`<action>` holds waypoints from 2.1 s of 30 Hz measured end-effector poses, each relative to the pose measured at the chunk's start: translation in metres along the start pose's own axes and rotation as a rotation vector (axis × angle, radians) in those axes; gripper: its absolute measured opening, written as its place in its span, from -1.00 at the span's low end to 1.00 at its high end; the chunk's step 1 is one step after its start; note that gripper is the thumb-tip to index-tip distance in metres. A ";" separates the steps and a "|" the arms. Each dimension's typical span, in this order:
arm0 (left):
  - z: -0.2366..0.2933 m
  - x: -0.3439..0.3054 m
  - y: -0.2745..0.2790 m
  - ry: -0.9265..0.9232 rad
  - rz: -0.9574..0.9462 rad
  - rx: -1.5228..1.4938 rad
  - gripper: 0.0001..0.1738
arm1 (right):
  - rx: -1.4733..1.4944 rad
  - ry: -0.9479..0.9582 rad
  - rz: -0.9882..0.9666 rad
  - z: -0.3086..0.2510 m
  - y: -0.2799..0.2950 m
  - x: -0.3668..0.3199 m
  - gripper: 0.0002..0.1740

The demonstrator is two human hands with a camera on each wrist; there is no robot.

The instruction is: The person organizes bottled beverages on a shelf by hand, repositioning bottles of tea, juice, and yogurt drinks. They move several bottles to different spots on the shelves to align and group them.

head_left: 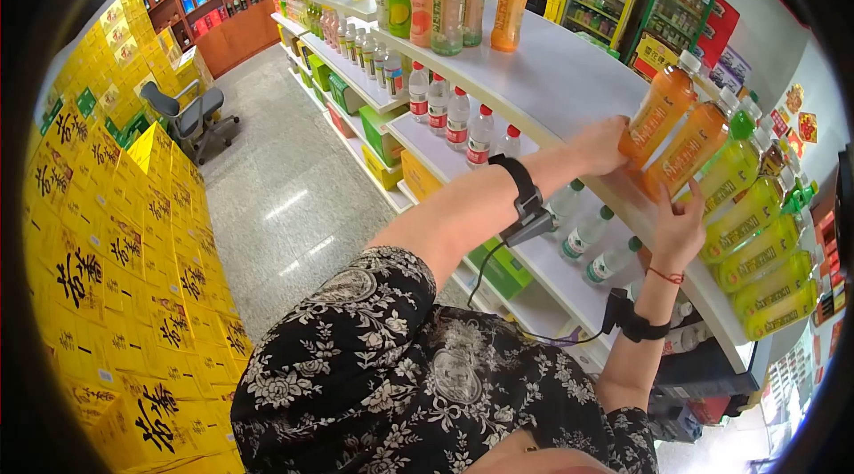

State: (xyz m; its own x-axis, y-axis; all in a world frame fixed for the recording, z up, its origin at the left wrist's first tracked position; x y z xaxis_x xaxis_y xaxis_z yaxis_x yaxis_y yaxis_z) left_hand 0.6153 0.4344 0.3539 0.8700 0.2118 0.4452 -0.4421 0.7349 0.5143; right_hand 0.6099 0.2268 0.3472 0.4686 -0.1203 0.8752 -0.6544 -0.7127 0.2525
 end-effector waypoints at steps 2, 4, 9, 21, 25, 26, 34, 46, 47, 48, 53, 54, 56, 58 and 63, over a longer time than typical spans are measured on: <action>-0.012 0.005 -0.006 -0.086 0.075 -0.065 -0.24 | -0.001 0.036 -0.009 0.002 -0.001 0.000 -0.55; -0.023 0.001 -0.003 -0.062 0.190 -0.130 -0.28 | 0.019 0.036 -0.007 0.002 0.000 -0.002 -0.59; -0.054 0.036 0.100 0.208 0.460 -0.228 -0.34 | 0.049 0.076 0.026 0.003 -0.002 -0.004 -0.73; -0.160 0.133 0.198 0.203 0.686 0.349 -0.17 | 0.071 0.118 0.067 -0.006 0.003 -0.006 -0.89; -0.161 0.140 0.193 0.336 0.619 0.459 -0.12 | 0.060 0.115 0.041 -0.004 0.003 -0.005 -0.88; -0.160 0.139 0.193 0.389 0.616 0.478 -0.12 | 0.070 0.110 0.039 -0.004 0.003 -0.005 -0.88; -0.174 0.139 0.192 0.328 0.520 0.507 -0.17 | 0.079 0.094 0.025 -0.003 0.002 -0.004 -0.89; -0.079 0.068 0.097 0.019 0.386 0.175 -0.23 | 0.147 0.146 -0.034 -0.004 0.005 -0.003 -0.92; -0.075 0.065 0.090 0.027 0.395 0.178 -0.23 | 0.162 0.147 -0.040 -0.003 0.004 -0.003 -0.92; -0.065 0.061 0.083 0.025 0.385 0.170 -0.24 | 0.172 0.152 -0.048 -0.003 0.004 -0.002 -0.92; -0.038 0.044 0.060 -0.028 0.360 0.141 -0.30 | 0.142 0.160 -0.125 0.001 0.004 -0.002 -0.91; -0.036 0.041 0.057 -0.023 0.370 0.145 -0.30 | 0.151 0.167 -0.128 0.002 0.005 -0.002 -0.91; -0.031 0.037 0.054 -0.002 0.379 0.080 -0.27 | 0.178 0.141 -0.157 0.003 0.003 -0.001 -0.91; -0.025 0.032 0.053 -0.009 0.372 0.081 -0.27 | 0.187 0.139 -0.173 0.003 0.003 -0.001 -0.91; -0.028 0.030 0.055 -0.061 0.361 0.055 -0.25 | 0.213 0.177 -0.175 0.003 0.004 -0.001 -0.91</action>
State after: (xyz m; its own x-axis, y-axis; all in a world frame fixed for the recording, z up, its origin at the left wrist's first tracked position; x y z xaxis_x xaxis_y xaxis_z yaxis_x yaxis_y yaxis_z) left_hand 0.6227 0.4995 0.3750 0.6418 0.4114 0.6472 -0.7309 0.5837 0.3538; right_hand 0.6085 0.2222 0.3461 0.4404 0.1250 0.8891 -0.4253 -0.8431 0.3292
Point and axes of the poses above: each hand's wrist, its own x-axis towards the middle knuckle, its own y-axis out of the back of the hand, z = x × y, the point moved 2 cm from there along x, towards the middle knuckle, and after that the axes turned 10 degrees about z, right-handed, at the moved point
